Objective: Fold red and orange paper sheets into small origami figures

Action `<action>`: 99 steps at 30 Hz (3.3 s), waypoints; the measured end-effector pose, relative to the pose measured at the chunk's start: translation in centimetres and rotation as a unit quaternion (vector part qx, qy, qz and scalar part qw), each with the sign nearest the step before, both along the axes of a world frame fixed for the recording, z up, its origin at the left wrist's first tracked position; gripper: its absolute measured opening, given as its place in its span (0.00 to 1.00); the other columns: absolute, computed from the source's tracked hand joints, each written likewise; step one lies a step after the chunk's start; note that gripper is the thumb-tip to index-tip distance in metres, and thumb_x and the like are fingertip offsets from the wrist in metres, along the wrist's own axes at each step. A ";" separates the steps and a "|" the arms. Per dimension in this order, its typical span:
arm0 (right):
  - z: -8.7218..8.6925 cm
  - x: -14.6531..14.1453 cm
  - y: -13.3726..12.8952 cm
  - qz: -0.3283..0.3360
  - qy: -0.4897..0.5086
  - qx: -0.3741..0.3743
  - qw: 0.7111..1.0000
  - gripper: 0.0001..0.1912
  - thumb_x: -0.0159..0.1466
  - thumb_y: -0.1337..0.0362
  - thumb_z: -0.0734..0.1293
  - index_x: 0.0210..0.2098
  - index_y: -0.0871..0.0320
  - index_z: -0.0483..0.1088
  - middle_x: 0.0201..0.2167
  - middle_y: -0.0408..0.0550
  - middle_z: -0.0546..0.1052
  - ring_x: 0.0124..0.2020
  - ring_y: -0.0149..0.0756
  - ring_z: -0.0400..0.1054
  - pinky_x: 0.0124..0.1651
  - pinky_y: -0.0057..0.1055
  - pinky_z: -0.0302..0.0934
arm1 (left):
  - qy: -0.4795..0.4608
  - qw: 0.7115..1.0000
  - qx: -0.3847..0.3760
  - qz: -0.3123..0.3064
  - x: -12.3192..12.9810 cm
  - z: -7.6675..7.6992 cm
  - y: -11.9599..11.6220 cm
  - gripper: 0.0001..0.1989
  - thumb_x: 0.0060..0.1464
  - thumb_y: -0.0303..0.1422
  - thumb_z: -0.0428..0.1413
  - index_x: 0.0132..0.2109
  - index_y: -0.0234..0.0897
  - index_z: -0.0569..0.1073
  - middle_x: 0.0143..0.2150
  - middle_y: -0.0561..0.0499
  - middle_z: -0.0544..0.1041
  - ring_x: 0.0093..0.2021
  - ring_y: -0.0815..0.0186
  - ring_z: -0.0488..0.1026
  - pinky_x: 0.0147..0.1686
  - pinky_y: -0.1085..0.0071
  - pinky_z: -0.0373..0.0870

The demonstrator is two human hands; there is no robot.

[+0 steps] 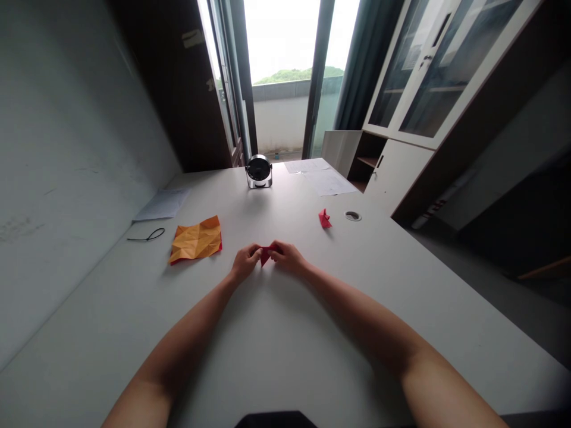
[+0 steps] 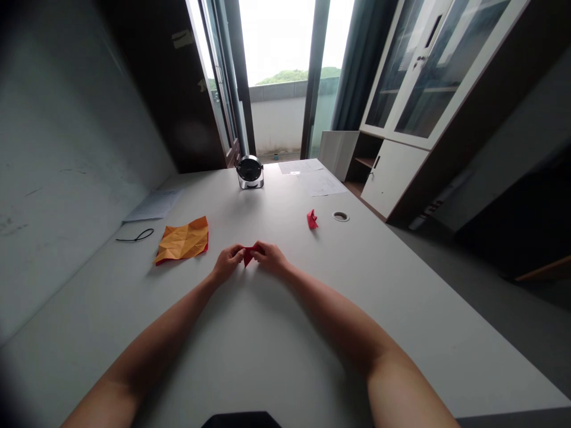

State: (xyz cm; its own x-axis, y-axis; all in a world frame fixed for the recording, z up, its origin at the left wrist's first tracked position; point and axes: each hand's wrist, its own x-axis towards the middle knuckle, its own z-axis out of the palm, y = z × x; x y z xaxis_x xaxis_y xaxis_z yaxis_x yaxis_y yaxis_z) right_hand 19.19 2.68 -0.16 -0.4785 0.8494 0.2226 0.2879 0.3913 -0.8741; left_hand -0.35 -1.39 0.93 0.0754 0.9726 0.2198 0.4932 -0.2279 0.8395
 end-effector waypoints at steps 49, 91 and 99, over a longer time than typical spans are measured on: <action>-1.0 -0.1 0.4 -0.022 0.040 -0.005 0.999 0.15 0.67 0.54 0.62 0.31 0.57 0.70 0.23 0.41 0.74 0.24 0.29 0.66 0.30 0.25 0.57 | -0.005 1.000 0.013 0.009 0.1 -0.5 0.1 0.16 0.58 0.44 0.53 0.32 0.36 0.75 0.24 0.54 0.71 0.26 0.69 0.65 0.27 0.74 0.58; -0.4 0.2 0.4 -0.123 0.078 0.034 0.989 0.16 0.67 0.51 0.61 0.30 0.56 0.68 0.22 0.43 0.73 0.24 0.32 0.67 0.31 0.28 0.60 | -0.014 1.000 0.013 0.024 0.3 0.2 -0.2 0.17 0.60 0.43 0.50 0.31 0.37 0.73 0.23 0.55 0.68 0.26 0.68 0.64 0.28 0.73 0.59; -0.1 0.2 0.2 -0.136 0.079 0.038 0.987 0.18 0.67 0.49 0.61 0.30 0.56 0.68 0.22 0.44 0.74 0.25 0.33 0.67 0.30 0.28 0.60 | -0.035 0.998 0.018 0.042 0.4 0.5 -0.3 0.16 0.59 0.43 0.50 0.35 0.37 0.75 0.25 0.54 0.70 0.27 0.68 0.65 0.29 0.73 0.60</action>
